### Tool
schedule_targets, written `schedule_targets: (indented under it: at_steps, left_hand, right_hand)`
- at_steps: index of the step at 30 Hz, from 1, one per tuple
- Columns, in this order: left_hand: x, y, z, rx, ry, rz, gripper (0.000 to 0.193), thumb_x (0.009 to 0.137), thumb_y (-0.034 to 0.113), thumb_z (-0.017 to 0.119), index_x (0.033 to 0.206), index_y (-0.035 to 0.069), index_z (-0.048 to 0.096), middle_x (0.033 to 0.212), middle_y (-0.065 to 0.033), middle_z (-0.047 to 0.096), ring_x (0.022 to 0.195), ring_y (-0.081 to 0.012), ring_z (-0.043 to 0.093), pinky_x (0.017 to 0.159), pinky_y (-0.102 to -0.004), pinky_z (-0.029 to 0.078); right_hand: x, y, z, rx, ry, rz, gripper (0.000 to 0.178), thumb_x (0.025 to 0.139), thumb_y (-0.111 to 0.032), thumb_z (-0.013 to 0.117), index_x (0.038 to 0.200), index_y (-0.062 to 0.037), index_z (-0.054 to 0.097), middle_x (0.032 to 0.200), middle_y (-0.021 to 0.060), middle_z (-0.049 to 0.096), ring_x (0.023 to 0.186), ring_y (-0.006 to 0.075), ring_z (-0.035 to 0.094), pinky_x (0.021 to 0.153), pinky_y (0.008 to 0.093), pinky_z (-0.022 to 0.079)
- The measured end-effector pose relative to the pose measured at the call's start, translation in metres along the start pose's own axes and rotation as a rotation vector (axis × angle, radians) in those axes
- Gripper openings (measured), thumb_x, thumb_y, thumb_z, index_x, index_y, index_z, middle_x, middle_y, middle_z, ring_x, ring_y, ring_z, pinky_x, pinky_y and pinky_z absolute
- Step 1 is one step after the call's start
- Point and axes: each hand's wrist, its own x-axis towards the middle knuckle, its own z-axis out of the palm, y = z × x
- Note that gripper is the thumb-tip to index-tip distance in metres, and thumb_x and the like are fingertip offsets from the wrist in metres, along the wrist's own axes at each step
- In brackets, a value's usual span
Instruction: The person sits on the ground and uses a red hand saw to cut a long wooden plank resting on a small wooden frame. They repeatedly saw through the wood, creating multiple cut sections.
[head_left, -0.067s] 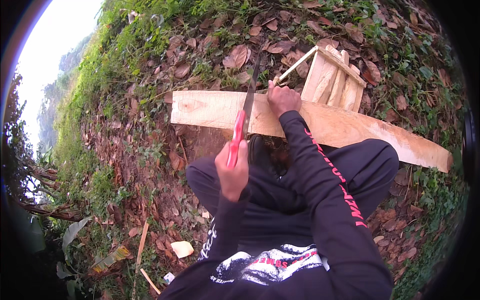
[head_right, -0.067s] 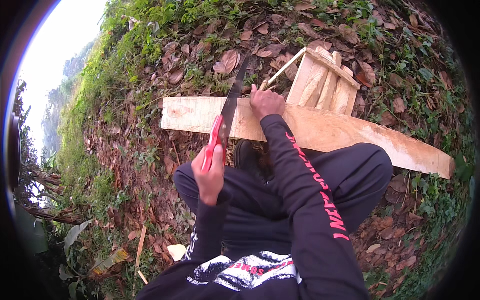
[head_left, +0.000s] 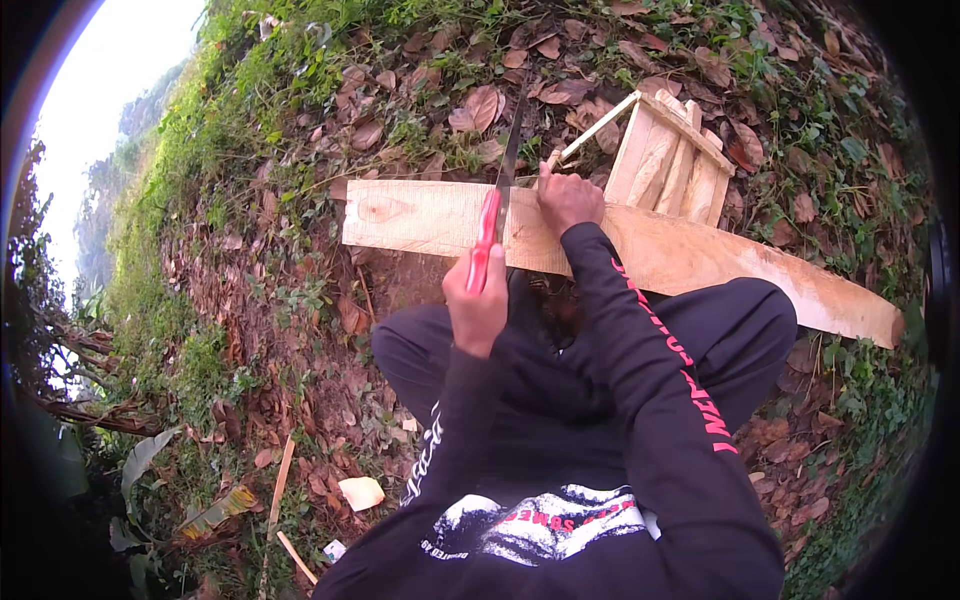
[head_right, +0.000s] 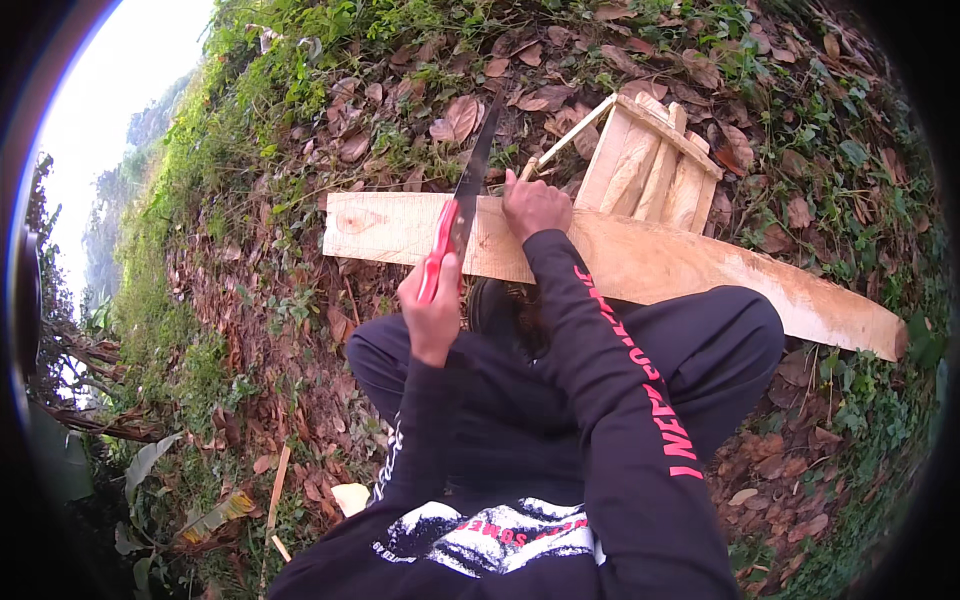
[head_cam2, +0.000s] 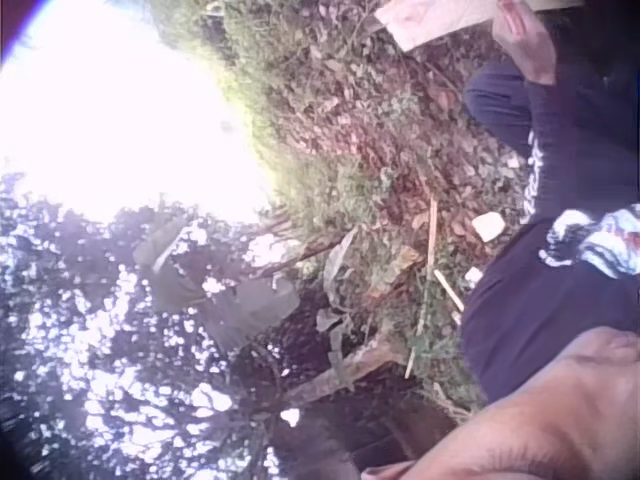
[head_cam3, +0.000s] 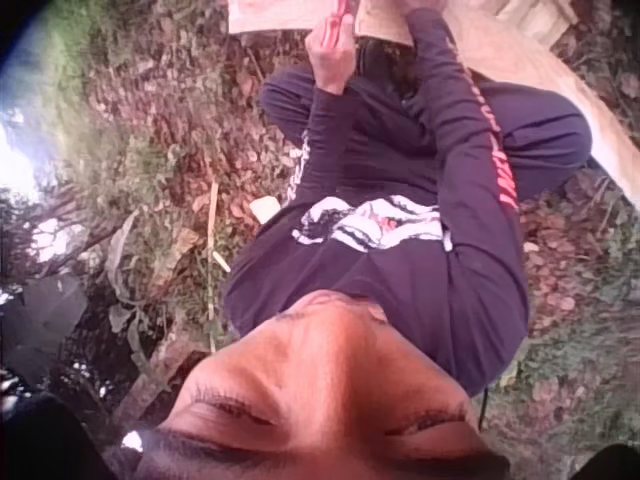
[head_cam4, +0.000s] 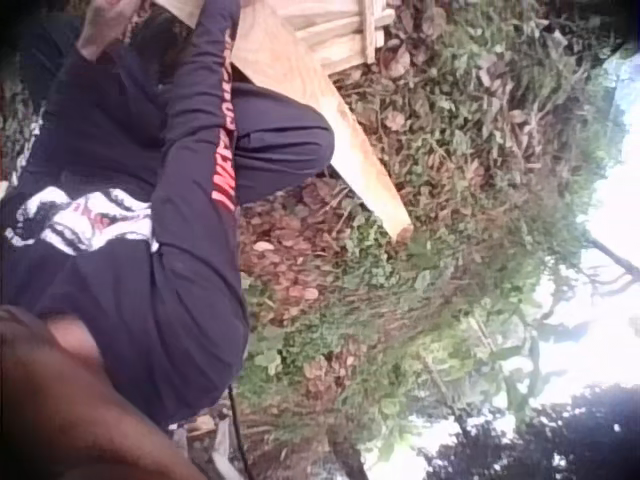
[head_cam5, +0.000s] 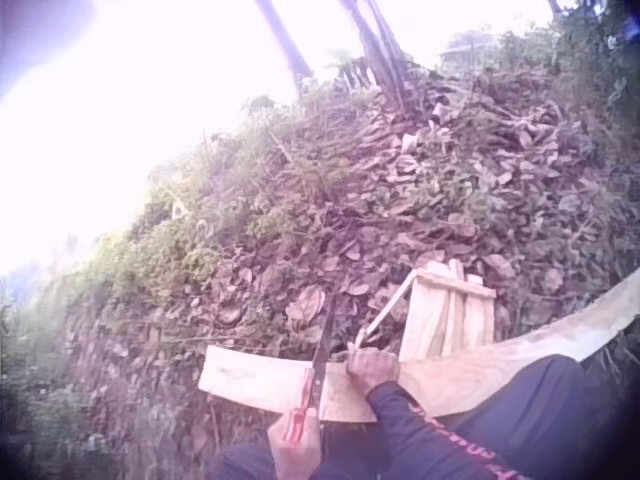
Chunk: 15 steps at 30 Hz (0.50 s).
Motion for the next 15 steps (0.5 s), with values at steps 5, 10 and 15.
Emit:
schedule_targets:
  at_steps: [5,10,15]
  left_hand:
    - [0.009,0.001,0.000,-0.003,-0.062,-0.102,0.020,0.095,0.011,0.061,0.079,-0.001,0.059,0.062,-0.0097,0.053,0.055,-0.0139,0.047,0.054,-0.0330,0.038]
    - [-0.061,0.028,-0.052,-0.077,-0.036,-0.316,0.021,0.096,0.011,0.062,0.079,-0.001,0.057,0.061,-0.0009,0.049,0.059,-0.0056,0.042,0.054,-0.0265,0.036]
    - [0.015,-0.017,0.007,-0.024,-0.021,-0.073,0.020,0.096,0.011,0.062,0.080,-0.001,0.058,0.061,-0.0046,0.049,0.056,-0.0093,0.042,0.053,-0.0299,0.037]
  right_hand:
    - [0.017,0.007,0.004,0.008,0.011,0.033,0.061,0.101,-0.042,0.038,0.062,-0.0072,0.071,0.064,0.0184,0.067,0.062,0.0360,0.069,0.061,0.0482,0.055]
    - [0.011,0.003,0.010,-0.012,0.067,0.013,0.058,0.099,-0.039,0.043,0.058,-0.0078,0.069,0.060,0.0178,0.066,0.058,0.0348,0.068,0.058,0.0473,0.055]
    - [0.007,-0.007,0.004,-0.052,0.031,0.007,0.060,0.100,-0.041,0.041,0.061,-0.0080,0.071,0.063,0.0183,0.067,0.059,0.0348,0.069,0.060,0.0466,0.055]
